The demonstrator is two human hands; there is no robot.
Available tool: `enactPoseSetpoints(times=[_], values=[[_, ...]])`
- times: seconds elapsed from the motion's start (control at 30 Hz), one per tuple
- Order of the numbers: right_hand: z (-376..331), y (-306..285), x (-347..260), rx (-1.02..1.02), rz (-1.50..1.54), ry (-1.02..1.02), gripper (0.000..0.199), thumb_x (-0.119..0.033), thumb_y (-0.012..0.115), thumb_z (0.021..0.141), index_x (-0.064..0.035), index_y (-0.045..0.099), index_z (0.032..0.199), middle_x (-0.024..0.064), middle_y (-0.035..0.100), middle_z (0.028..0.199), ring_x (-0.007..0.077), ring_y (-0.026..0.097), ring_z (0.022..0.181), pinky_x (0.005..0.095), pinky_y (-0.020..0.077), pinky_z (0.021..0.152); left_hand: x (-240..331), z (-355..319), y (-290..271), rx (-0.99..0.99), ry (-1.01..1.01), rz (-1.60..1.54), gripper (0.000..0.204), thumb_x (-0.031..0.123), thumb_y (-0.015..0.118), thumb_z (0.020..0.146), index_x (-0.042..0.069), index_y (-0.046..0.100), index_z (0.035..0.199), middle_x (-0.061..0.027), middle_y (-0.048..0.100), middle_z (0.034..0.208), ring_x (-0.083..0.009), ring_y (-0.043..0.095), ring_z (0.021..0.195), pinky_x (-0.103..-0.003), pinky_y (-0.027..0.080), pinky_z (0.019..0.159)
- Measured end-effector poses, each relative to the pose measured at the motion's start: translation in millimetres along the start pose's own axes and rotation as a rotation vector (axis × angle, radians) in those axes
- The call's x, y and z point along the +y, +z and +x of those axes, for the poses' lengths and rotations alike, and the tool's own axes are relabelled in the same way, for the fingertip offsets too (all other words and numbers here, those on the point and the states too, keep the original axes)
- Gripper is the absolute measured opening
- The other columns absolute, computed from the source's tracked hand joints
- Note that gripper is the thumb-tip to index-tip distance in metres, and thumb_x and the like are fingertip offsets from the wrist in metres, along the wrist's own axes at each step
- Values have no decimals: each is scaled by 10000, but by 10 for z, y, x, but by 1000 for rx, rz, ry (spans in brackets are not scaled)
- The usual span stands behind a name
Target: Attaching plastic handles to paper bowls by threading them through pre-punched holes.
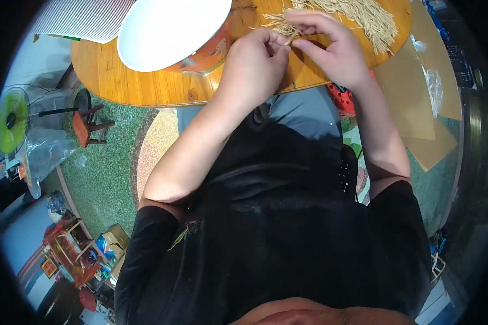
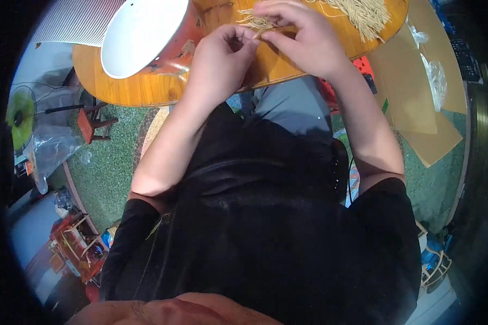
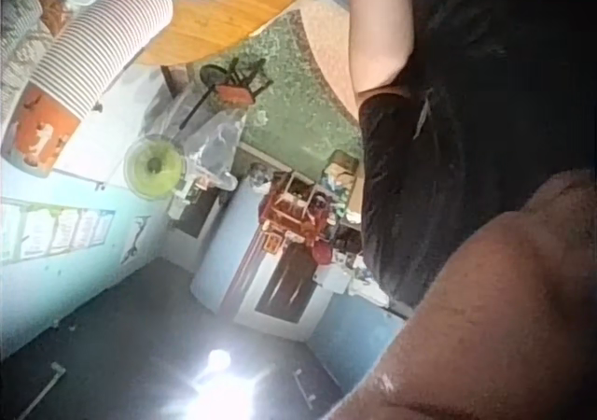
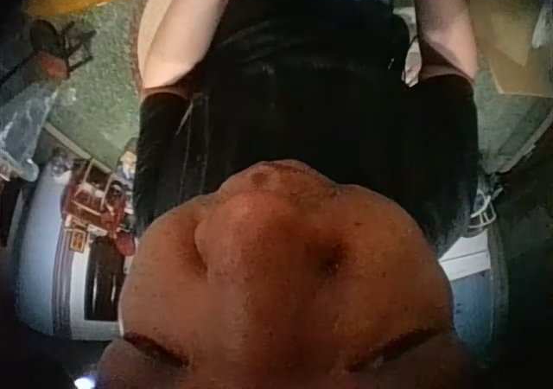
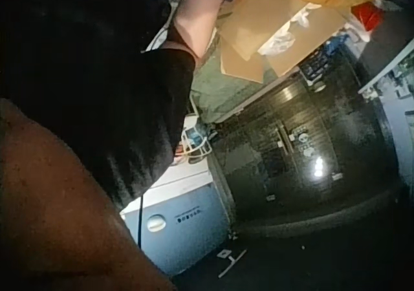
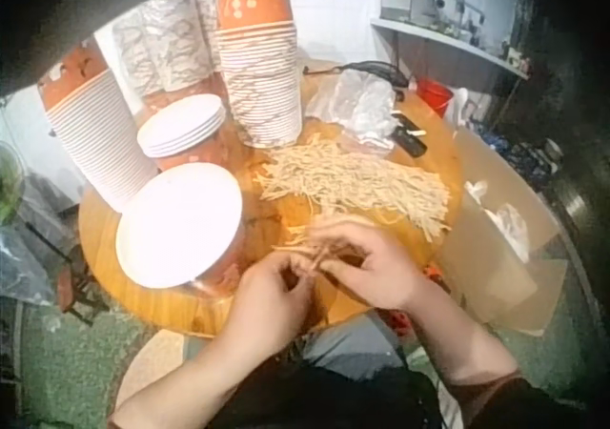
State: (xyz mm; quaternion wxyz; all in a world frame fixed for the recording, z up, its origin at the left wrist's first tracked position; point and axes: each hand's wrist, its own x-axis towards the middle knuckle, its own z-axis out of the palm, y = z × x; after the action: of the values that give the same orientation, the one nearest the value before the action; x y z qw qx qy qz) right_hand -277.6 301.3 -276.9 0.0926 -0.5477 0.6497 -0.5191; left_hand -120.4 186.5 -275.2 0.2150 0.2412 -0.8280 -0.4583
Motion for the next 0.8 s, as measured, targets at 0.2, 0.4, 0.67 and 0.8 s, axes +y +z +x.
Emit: enactPoseSetpoints(times=[0.2, 0.4, 0.67, 0.8], values=[[-31, -2, 128, -187, -95, 124, 171, -65, 703, 944, 0, 722, 1101, 63, 729, 1033, 169, 685, 975, 304, 531, 887, -124, -35, -77, -97, -184, -338, 126, 97, 689, 988, -4, 692, 1064, -2, 699, 822, -71, 657, 702, -227, 524, 607], [-67, 38, 113, -93, 38, 184, 86, -72, 670, 993, -12, 694, 1050, 20, 691, 973, 122, 650, 936, 279, 525, 863, -74, -64, -67, -78, -173, -360, 151, 102, 701, 985, -15, 688, 1079, -5, 703, 842, -62, 642, 683, -215, 517, 602], [-89, 25, 68, -137, 62, 197, 90, -72, 642, 1017, -3, 678, 1062, 26, 681, 996, 112, 650, 947, 274, 528, 878, -14, -45, -34, 37, -48, -288, 188, 147, 716, 978, -37, 738, 1003, -71, 751, 823, -103, 694, 744, -263, 556, 698], [-50, 34, 35, -145, 108, 214, 79, -62, 651, 994, -8, 674, 1047, 47, 680, 966, 160, 660, 937, 302, 528, 866, 6, -77, -37, 58, -58, -245, 182, 141, 704, 981, -37, 744, 978, -101, 753, 815, -152, 706, 728, -294, 558, 691]])
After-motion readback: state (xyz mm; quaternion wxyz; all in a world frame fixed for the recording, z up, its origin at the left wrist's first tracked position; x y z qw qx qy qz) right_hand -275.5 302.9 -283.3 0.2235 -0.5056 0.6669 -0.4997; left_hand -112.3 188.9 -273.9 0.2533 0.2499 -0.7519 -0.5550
